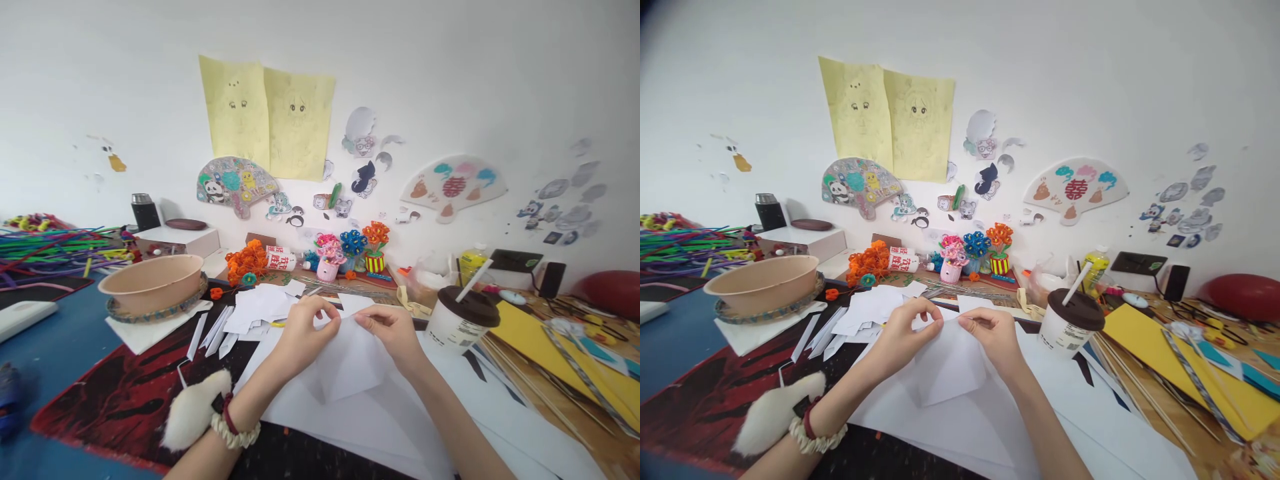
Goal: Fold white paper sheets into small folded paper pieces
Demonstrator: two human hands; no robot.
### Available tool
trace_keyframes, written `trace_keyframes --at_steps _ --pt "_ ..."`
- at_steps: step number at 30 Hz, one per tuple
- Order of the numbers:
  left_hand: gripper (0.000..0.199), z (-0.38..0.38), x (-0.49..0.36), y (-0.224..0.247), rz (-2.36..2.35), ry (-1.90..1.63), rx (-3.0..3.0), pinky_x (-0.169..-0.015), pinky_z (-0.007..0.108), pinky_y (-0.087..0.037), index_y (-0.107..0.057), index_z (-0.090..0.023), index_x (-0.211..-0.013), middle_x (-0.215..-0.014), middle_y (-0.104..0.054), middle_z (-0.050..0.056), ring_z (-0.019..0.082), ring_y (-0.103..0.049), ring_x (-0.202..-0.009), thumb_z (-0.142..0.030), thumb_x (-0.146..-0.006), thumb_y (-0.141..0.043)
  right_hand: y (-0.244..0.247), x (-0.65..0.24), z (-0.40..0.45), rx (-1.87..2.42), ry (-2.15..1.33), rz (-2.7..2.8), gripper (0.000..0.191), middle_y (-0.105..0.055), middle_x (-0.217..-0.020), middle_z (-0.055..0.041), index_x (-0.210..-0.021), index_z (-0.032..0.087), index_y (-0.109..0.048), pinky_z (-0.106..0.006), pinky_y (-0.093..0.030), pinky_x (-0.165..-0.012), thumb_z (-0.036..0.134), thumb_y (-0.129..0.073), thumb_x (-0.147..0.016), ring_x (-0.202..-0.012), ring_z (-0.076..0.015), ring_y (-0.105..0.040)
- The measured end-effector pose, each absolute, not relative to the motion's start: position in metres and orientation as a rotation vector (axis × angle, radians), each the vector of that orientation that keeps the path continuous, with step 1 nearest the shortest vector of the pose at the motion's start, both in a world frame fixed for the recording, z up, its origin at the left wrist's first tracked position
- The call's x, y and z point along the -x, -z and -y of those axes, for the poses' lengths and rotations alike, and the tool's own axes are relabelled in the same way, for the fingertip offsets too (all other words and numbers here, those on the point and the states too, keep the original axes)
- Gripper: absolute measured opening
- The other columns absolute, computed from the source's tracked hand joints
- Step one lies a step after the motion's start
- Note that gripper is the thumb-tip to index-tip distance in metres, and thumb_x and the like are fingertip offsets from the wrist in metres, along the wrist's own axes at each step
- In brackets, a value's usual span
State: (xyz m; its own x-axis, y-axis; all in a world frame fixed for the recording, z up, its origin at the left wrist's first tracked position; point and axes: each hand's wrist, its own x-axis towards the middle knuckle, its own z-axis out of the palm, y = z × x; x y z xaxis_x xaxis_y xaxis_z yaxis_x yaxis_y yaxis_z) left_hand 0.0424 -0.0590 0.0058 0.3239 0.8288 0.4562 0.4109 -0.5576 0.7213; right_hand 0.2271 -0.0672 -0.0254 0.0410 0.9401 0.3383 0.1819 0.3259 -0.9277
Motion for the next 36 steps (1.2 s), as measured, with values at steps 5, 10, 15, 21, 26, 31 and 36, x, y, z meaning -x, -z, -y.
trace_keyframes --at_steps 5,10,15,21,26,31,36 --pt "0.007 0.059 -0.042 -0.006 -1.08 -1.158 -2.103 -0.072 0.029 -0.04 -0.061 -0.02 -0.069 -0.078 -0.064 0.001 0.017 -0.053 -0.077 -0.018 -0.073 -0.055 0.024 -0.231 0.067 1.131 -0.767 1.351 0.017 -0.071 -0.072 -0.0061 -0.067 0.02 -0.073 -0.033 -0.048 -0.062 0.037 -0.073 -0.065 -0.069 -0.0233 -0.063" --pt "0.007 0.06 -0.042 -0.007 -1.075 -1.163 -2.096 -0.072 0.029 -0.04 -0.06 -0.02 -0.069 -0.078 -0.064 0.001 0.016 -0.053 -0.077 -0.018 -0.073 -0.054 0.024 -0.24 0.065 1.148 -0.716 1.317 0.016 -0.072 -0.071 -0.0058 -0.066 0.02 -0.073 -0.033 -0.048 -0.061 0.036 -0.073 -0.064 -0.067 -0.023 -0.063" --pt "0.007 0.06 -0.041 -0.01 -1.08 -1.169 -2.114 -0.072 0.03 -0.041 -0.061 -0.02 -0.068 -0.079 -0.066 0.001 0.016 -0.053 -0.076 -0.018 -0.072 -0.055 0.025 -0.25 0.062 1.15 -0.666 1.266 0.017 -0.072 -0.073 -0.0061 -0.066 0.02 -0.073 -0.034 -0.049 -0.063 0.037 -0.074 -0.063 -0.069 -0.0236 -0.064" --pt "0.009 0.058 -0.038 -0.011 -1.091 -1.159 -2.114 -0.073 0.03 -0.04 -0.062 -0.02 -0.067 -0.079 -0.067 0.001 0.017 -0.054 -0.077 -0.018 -0.073 -0.056 0.028 -0.257 0.059 1.168 -0.621 1.2 0.02 -0.072 -0.072 -0.0067 -0.066 0.02 -0.073 -0.035 -0.049 -0.065 0.039 -0.076 -0.06 -0.071 -0.0251 -0.064" --pt "0.009 0.058 -0.038 -0.01 -1.146 -1.14 -2.107 -0.074 0.031 -0.04 -0.063 -0.02 -0.067 -0.08 -0.068 0.001 0.018 -0.054 -0.077 -0.02 -0.072 -0.056 0.029 -0.264 0.058 1.162 -0.639 1.152 0.022 -0.073 -0.076 -0.0071 -0.067 0.02 -0.073 -0.035 -0.049 -0.066 0.04 -0.077 -0.06 -0.072 -0.025 -0.064" --pt "0.01 0.055 -0.033 -0.013 -1.149 -1.205 -2.074 -0.071 0.029 -0.042 -0.063 -0.02 -0.067 -0.077 -0.067 0.001 0.016 -0.055 -0.073 -0.023 -0.073 -0.056 0.032 -0.276 0.053 1.089 -0.614 0.918 0.026 -0.071 -0.072 -0.0054 -0.07 0.019 -0.072 -0.033 -0.048 -0.062 0.04 -0.079 -0.056 -0.068 -0.0225 -0.062" --pt "0.015 0.054 -0.036 -0.008 -1.136 -1.204 -2.027 -0.066 0.028 -0.044 -0.063 -0.02 -0.075 -0.082 -0.068 0.003 0.015 -0.056 -0.069 -0.032 -0.077 -0.054 0.032 -0.261 0.055 1.129 -0.726 1.04 0.033 -0.071 -0.08 -0.0072 -0.079 0.018 -0.072 -0.034 -0.048 -0.067 0.045 -0.077 -0.06 -0.077 -0.0245 -0.063"
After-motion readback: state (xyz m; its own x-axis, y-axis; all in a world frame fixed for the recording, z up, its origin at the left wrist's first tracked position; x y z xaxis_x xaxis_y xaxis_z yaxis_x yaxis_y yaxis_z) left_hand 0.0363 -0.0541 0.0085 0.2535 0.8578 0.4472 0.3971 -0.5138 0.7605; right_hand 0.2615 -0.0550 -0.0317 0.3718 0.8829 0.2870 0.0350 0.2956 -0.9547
